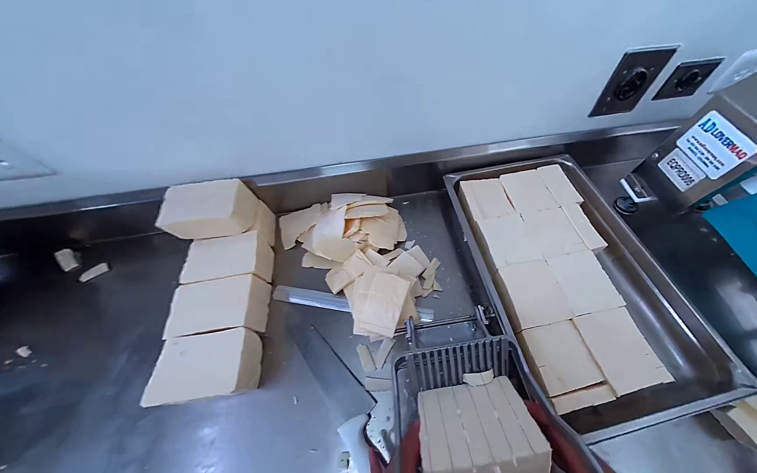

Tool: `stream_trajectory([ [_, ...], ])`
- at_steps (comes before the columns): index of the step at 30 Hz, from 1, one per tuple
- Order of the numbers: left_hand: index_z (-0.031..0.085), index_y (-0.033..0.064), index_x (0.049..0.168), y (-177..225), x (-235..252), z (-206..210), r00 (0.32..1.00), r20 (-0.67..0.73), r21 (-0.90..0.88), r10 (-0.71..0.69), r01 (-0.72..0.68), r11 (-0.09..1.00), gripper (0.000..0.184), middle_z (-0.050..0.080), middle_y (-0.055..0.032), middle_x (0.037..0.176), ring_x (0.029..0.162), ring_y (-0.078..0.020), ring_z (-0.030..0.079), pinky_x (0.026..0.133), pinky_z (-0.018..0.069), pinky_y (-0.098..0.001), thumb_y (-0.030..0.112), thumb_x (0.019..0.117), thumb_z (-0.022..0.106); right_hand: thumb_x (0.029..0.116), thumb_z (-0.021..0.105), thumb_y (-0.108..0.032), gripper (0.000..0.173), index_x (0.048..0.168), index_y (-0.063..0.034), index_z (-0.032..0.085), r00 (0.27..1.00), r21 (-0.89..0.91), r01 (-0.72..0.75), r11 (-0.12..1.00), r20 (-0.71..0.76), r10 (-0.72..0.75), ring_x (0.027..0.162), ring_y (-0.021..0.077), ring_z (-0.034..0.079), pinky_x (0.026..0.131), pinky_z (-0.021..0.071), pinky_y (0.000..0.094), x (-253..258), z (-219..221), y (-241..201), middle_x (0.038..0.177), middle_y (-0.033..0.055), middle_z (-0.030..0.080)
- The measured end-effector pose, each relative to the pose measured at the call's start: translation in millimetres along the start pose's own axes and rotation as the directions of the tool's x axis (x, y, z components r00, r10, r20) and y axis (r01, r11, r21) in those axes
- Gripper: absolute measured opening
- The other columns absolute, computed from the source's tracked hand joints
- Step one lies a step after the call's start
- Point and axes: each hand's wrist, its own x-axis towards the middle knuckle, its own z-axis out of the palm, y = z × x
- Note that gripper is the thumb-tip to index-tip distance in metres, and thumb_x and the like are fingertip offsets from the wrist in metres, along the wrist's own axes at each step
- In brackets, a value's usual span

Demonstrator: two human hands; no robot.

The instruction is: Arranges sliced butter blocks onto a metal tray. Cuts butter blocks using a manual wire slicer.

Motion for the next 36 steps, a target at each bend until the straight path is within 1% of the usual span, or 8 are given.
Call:
stream_trajectory([
  [4, 0.045, -0.0163, 0.142, 5, 1, 0, 1.0, 0.007, -0.023, -0.027, 0.027, 0.999, 0.065, 0.055, -0.0314, 0.141, 0.139, -0.0413, 0.048, 0.118, 0.0054, -0.0728, 0.03, 0.0998, 0.06, 0.1082, 0.041, -0.018, 0.046, 0.148, 0.006, 0.039, 0.963, 0.141, -0.241, 0.96, -0.092, 0.255, 0.117, 0.0218, 0.068, 0.098, 0.058, 0.0425, -19, -30, -35, 0.133, 0.0131, 0.065],
  [7, 0.039, -0.0146, 0.147, -2, 1, -10, 0.997, 0.054, -0.173, -0.052, 0.061, 0.983, 0.067, 0.048, -0.0295, 0.148, 0.143, -0.0356, 0.043, 0.123, 0.0143, -0.0615, 0.031, 0.101, 0.058, 0.1113, 0.034, -0.021, 0.037, 0.131, 0.006, 0.052, 0.959, -0.15, -0.098, 0.984, -0.28, 0.053, 0.101, 0.0138, 0.071, 0.088, 0.0609, 0.0361, -28, -39, -75, 0.113, 0.0069, 0.071],
  [9, 0.039, -0.016, 0.144, -16, 7, -25, 0.995, -0.099, -0.386, 0.029, -0.065, 0.92, 0.063, 0.051, -0.0239, 0.146, 0.137, -0.0219, 0.05, 0.116, 0.0392, -0.0403, 0.026, 0.0997, 0.055, 0.1118, 0.04, -0.031, 0.043, 0.117, 0.0055, 0.062, 0.979, -0.404, 0.119, 0.907, -0.103, -0.175, 0.094, 0.0129, 0.072, 0.086, 0.0604, 0.0351, -30, -34, -115, 0.102, 0.0097, 0.073],
  [12, 0.056, 0.0011, 0.133, 1, 52, -52, 0.888, -0.331, -0.288, 0.32, -0.418, 0.862, 0.043, 0.062, -0.0031, 0.134, 0.128, -0.0093, 0.055, 0.109, 0.0452, -0.0338, 0.027, 0.0989, 0.053, 0.1067, 0.048, -0.044, 0.05, 0.105, 0.0011, 0.07, 0.902, -0.622, 0.418, 0.662, 0.372, -0.22, 0.078, 0.0286, 0.071, 0.069, 0.0572, 0.0467, -19, 0, -170, 0.087, 0.0169, 0.072],
  [15, 0.065, 0.008, 0.131, 45, 108, -49, 0.78, 0.169, -0.131, 0.603, -0.589, 0.798, 0.037, 0.066, -0.0037, 0.129, 0.122, -0.0123, 0.061, 0.105, 0.0504, -0.0389, 0.026, 0.104, 0.047, 0.0987, 0.052, -0.058, 0.056, 0.079, -0.0058, 0.061, 0.796, -0.704, 0.555, 0.443, 0.604, -0.039, 0.052, 0.0286, 0.058, 0.043, 0.042, 0.0442, 0, 35, -173, 0.061, 0.0095, 0.054],
  [17, 0.063, 0.0079, 0.138, 65, 135, -35, 0.546, 0.62, -0.156, 0.564, -0.618, 0.771, 0.039, 0.064, -0.0074, 0.138, 0.13, -0.0183, 0.057, 0.112, 0.0445, -0.0434, 0.026, 0.1066, 0.048, 0.0996, 0.053, -0.055, 0.059, 0.075, -0.0019, 0.06, 0.747, -0.735, 0.453, 0.505, 0.622, 0.235, 0.06, 0.0331, 0.06, 0.053, 0.0432, 0.0503, 10, 48, -173, 0.062, 0.0131, 0.055],
  [21, 0.061, 0.0041, 0.139, 60, 146, -6, 0.272, 0.83, -0.227, 0.488, -0.634, 0.739, 0.04, 0.06, -0.0118, 0.141, 0.13, -0.022, 0.057, 0.11, 0.0454, -0.0427, 0.022, 0.1027, 0.06, 0.099, 0.058, -0.048, 0.052, 0.073, -0.0038, 0.064, 0.714, -0.747, 0.417, 0.519, 0.622, 0.321, 0.06, 0.0287, 0.059, 0.054, 0.0412, 0.0478, 11, 53, -168, 0.061, 0.0103, 0.055],
  [36, 0.065, 0.0097, 0.134, 49, 144, -3, 0.371, 0.811, -0.265, 0.453, -0.457, 0.849, 0.032, 0.059, -0.007, 0.139, 0.125, -0.0174, 0.058, 0.104, 0.0491, -0.0388, 0.015, 0.1029, 0.059, 0.0834, 0.067, -0.03, 0.032, 0.061, -0.0096, 0.056, 0.743, -0.681, 0.605, 0.414, 0.669, 0.014, 0.039, 0.019, 0.049, 0.036, 0.0332, 0.0367, -15, 68, -95, 0.049, 0.0043, 0.046],
])
